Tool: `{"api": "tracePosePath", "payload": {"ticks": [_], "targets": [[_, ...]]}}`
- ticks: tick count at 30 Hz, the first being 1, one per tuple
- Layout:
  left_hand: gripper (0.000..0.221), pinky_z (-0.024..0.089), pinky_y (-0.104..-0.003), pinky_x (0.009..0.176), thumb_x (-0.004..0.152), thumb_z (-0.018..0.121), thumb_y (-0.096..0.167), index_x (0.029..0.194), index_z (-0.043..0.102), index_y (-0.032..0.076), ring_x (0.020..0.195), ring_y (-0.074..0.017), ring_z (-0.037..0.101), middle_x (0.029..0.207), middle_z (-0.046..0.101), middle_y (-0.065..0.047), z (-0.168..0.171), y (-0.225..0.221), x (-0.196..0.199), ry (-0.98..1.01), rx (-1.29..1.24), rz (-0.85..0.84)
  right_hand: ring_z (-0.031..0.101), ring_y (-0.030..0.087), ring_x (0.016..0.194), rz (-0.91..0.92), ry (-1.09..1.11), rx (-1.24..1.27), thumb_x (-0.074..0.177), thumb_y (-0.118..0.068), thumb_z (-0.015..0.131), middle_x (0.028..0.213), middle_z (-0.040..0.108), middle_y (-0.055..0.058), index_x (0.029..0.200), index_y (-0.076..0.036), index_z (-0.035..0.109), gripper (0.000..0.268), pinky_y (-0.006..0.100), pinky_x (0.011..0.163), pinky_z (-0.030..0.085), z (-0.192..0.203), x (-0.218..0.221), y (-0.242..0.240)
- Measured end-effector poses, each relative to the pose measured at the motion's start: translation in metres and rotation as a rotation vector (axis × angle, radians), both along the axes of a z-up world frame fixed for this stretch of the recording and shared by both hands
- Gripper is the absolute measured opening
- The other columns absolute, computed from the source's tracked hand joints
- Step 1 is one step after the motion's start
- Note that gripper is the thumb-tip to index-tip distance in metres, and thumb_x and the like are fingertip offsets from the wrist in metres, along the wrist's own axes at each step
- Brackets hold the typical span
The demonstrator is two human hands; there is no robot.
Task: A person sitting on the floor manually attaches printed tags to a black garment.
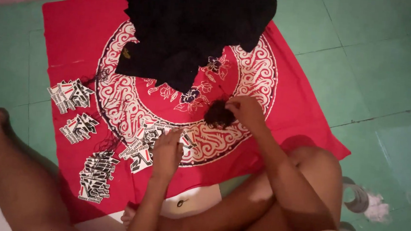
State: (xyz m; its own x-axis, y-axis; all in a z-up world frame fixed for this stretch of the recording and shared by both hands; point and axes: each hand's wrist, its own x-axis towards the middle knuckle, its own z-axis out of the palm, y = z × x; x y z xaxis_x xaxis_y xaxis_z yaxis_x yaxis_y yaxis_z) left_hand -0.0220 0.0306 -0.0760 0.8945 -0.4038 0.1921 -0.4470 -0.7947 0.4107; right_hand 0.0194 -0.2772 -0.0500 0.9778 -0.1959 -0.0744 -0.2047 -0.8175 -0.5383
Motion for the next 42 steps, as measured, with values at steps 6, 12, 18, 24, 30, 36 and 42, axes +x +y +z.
{"api": "tracePosePath", "payload": {"ticks": [6, 12, 18, 24, 30, 36, 42], "targets": [[0.034, 0.056, -0.041, 0.087, 0.086, 0.069, 0.015, 0.118, 0.072, 0.027, 0.102, -0.0290, 0.070, 0.106, 0.069, 0.000, 0.015, -0.002, -0.001, 0.156, -0.258, 0.068, 0.076, 0.021, 0.091, -0.064, -0.183, 0.498, 0.092, -0.037, 0.080, 0.092, 0.079, 0.006, 0.109, -0.018, 0.080, 0.025, 0.036, 0.086, 0.058, 0.011, -0.001, -0.008], [0.026, 0.059, -0.033, 0.065, 0.081, 0.080, 0.008, 0.105, 0.076, 0.015, 0.079, -0.0279, 0.072, 0.088, 0.074, -0.008, 0.025, -0.003, -0.003, 0.304, -0.614, 0.275, 0.074, 0.017, 0.075, -0.339, -0.243, 0.978, 0.086, -0.015, 0.086, 0.091, 0.077, 0.011, 0.109, -0.005, 0.075, 0.027, 0.028, 0.066, 0.063, 0.007, -0.001, -0.002], [0.017, 0.052, -0.023, 0.051, 0.087, 0.072, 0.003, 0.100, 0.066, 0.013, 0.055, -0.0110, 0.061, 0.073, 0.073, -0.002, -0.008, 0.002, 0.004, 0.574, -0.935, 0.340, 0.072, 0.011, 0.065, -0.433, -0.313, 1.013, 0.093, -0.023, 0.078, 0.081, 0.074, 0.005, 0.104, -0.013, 0.073, 0.015, 0.015, 0.046, 0.051, 0.042, -0.013, 0.009], [0.020, 0.038, -0.017, 0.046, 0.086, 0.069, -0.003, 0.100, 0.062, 0.009, 0.050, -0.0059, 0.049, 0.066, 0.064, -0.001, -0.008, 0.005, 0.006, 0.642, -1.095, 0.330, 0.069, 0.009, 0.075, -0.313, -0.487, 1.023, 0.098, -0.011, 0.070, 0.084, 0.073, 0.007, 0.110, -0.003, 0.073, 0.014, 0.021, 0.068, 0.059, 0.071, -0.023, 0.017], [0.020, 0.036, -0.016, 0.044, 0.085, 0.071, -0.003, 0.100, 0.063, 0.008, 0.049, -0.0042, 0.047, 0.066, 0.065, 0.000, 0.009, 0.002, 0.000, 0.632, -1.105, 0.355, 0.073, 0.013, 0.082, -0.255, -0.546, 0.969, 0.098, -0.011, 0.073, 0.088, 0.075, 0.011, 0.106, -0.002, 0.071, 0.012, 0.025, 0.077, 0.061, 0.065, -0.019, 0.007], [0.019, 0.036, -0.017, 0.048, 0.085, 0.072, -0.002, 0.100, 0.064, 0.008, 0.054, -0.0037, 0.049, 0.072, 0.071, -0.003, 0.011, 0.001, -0.001, 0.633, -1.077, 0.348, 0.071, 0.010, 0.082, -0.265, -0.601, 0.983, 0.098, -0.012, 0.072, 0.086, 0.074, 0.008, 0.106, -0.004, 0.071, 0.011, 0.025, 0.083, 0.060, 0.081, -0.023, 0.010], [0.019, 0.037, -0.016, 0.051, 0.085, 0.073, -0.001, 0.099, 0.064, 0.008, 0.059, -0.0038, 0.051, 0.075, 0.073, -0.004, 0.050, -0.006, -0.007, 0.628, -1.099, 0.337, 0.074, 0.014, 0.083, -0.243, -0.588, 0.947, 0.097, -0.007, 0.072, 0.086, 0.075, 0.012, 0.106, -0.001, 0.071, 0.011, 0.029, 0.084, 0.062, 0.074, -0.021, 0.004]]}}
